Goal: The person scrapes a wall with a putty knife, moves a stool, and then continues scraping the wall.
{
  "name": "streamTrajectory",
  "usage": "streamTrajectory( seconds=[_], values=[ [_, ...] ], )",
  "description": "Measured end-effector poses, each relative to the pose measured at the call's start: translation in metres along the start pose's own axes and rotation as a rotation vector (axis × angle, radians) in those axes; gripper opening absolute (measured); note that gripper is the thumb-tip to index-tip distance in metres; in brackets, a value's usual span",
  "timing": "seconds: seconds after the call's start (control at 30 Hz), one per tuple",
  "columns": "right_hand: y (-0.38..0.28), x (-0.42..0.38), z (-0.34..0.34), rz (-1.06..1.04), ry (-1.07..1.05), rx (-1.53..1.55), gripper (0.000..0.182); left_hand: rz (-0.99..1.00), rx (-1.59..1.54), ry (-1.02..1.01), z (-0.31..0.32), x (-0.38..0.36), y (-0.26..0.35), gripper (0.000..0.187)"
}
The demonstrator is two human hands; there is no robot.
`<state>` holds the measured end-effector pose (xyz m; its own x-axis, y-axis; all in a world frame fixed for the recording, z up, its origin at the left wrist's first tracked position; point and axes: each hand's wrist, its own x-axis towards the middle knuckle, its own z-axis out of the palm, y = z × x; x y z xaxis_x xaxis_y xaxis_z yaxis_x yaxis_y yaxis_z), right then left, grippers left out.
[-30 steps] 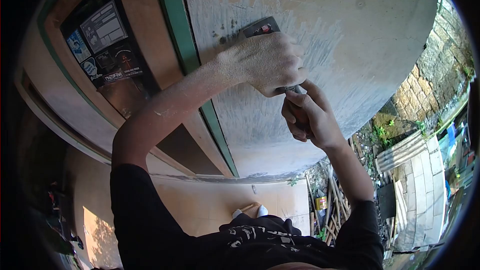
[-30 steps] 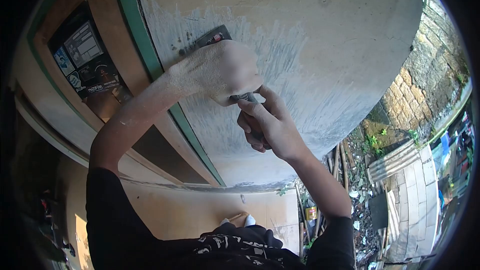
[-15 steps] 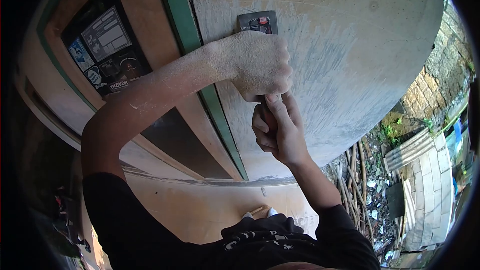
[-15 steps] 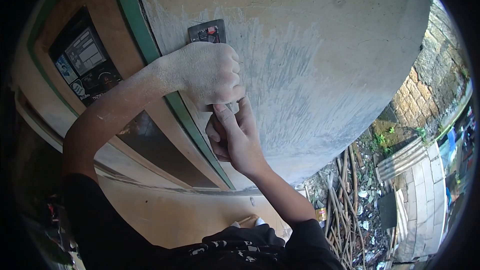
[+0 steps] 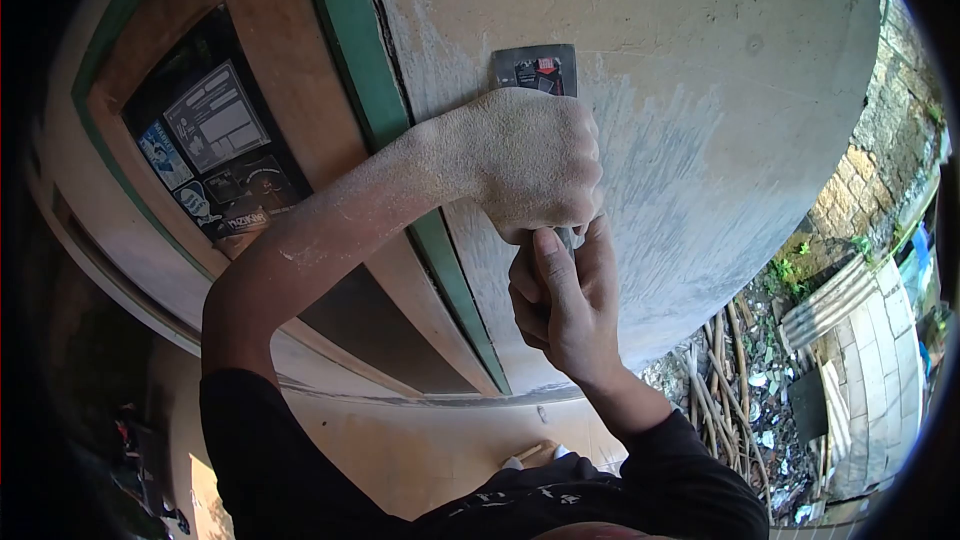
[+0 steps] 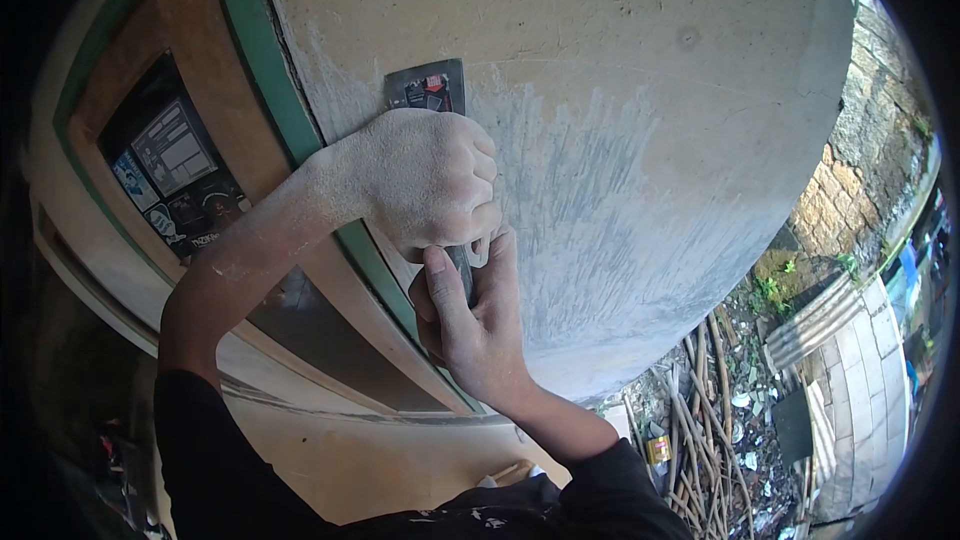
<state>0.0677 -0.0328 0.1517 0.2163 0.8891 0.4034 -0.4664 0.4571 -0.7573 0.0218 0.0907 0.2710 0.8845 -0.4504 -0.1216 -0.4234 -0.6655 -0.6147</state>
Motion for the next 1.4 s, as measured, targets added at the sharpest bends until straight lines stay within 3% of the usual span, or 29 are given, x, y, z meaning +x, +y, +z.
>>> streamTrajectory(
  seconds=[0.17, 0.27, 0.37, 0.43, 0.57, 0.63, 0.7, 0.73, 0.8, 0.83, 0.9, 0.97, 1.03, 1.1, 1.17, 1.23, 1.3, 1.37, 1.4],
  values=[
    [0.006, -0.012, -0.004, 0.026, 0.025, -0.006, 0.028, 0.027, -0.071, -0.008, 0.008, 0.004, 0.009, 0.019],
    [0.000, -0.001, -0.008, 0.037, 0.017, -0.001, 0.029, -0.033, 0.039, -0.186, -0.004, 0.008, 0.000, 0.017],
    [-0.005, -0.009, -0.007, 0.023, 0.023, -0.013, 0.032, -0.071, -0.057, -0.054, 0.001, 0.006, 0.008, 0.017],
    [-0.007, -0.021, -0.008, 0.120, 0.021, 0.006, 0.022, -0.055, -0.051, -0.067, 0.011, 0.009, 0.016, 0.017],
    [-0.015, -0.002, -0.021, 0.099, -0.023, -0.093, 0.022, -0.121, 0.000, -0.170, 0.001, 0.012, 0.009, 0.018],
    [-0.024, 0.008, -0.032, 0.052, -0.004, -0.306, 0.027, -0.146, 0.010, -0.126, 0.002, 0.013, 0.004, 0.018],
    [-0.017, 0.017, -0.055, -0.015, -0.049, -0.376, 0.029, -0.179, 0.060, 0.058, 0.013, 0.014, 0.005, 0.017],
    [-0.012, 0.013, -0.069, -0.011, -0.015, -0.378, 0.029, -0.183, 0.026, 0.022, 0.015, 0.018, 0.010, 0.016],
    [-0.004, -0.002, -0.100, -0.117, -0.106, -0.765, 0.035, -0.157, 0.015, 0.085, 0.029, 0.023, 0.035, 0.015],
    [-0.006, -0.013, -0.115, -0.122, -0.072, -0.771, 0.035, -0.169, 0.027, 0.136, 0.036, 0.023, 0.049, 0.014],
    [-0.009, -0.047, -0.149, -0.111, -0.232, -1.201, 0.038, -0.226, -0.039, -0.189, 0.044, 0.014, 0.079, 0.014],
    [-0.001, -0.085, -0.190, -0.012, -0.253, -1.311, 0.031, -0.365, -0.226, -0.149, 0.066, -0.002, 0.111, 0.011],
    [0.042, -0.134, -0.253, -0.057, -0.088, -1.389, 0.021, -0.534, -0.557, 0.084, 0.099, -0.020, 0.139, 0.009],
    [0.058, -0.190, -0.295, 0.306, 0.088, -1.387, 0.022, -0.884, -0.913, 0.152, 0.125, -0.028, 0.178, 0.018],
    [0.097, -0.261, -0.348, 0.491, 0.182, -1.504, 0.028, -1.166, -1.156, 0.117, 0.163, -0.036, 0.226, 0.022],
    [0.129, -0.331, -0.380, 0.726, 0.205, -1.543, 0.037, -1.376, -1.161, -0.029, 0.217, -0.042, 0.289, 0.028],
    [0.151, -0.391, -0.394, 0.932, 0.245, -1.471, 0.040, -1.506, -1.169, 0.029, 0.265, -0.038, 0.360, 0.037],
    [0.178, -0.453, -0.415, 1.106, 0.326, -1.376, 0.047, -1.539, -0.953, -0.185, 0.308, -0.040, 0.441, 0.041],
    [0.198, -0.492, -0.434, 1.186, 0.348, -1.377, 0.050, -1.589, -0.986, -0.279, 0.326, -0.045, 0.488, 0.042]
  ],
)
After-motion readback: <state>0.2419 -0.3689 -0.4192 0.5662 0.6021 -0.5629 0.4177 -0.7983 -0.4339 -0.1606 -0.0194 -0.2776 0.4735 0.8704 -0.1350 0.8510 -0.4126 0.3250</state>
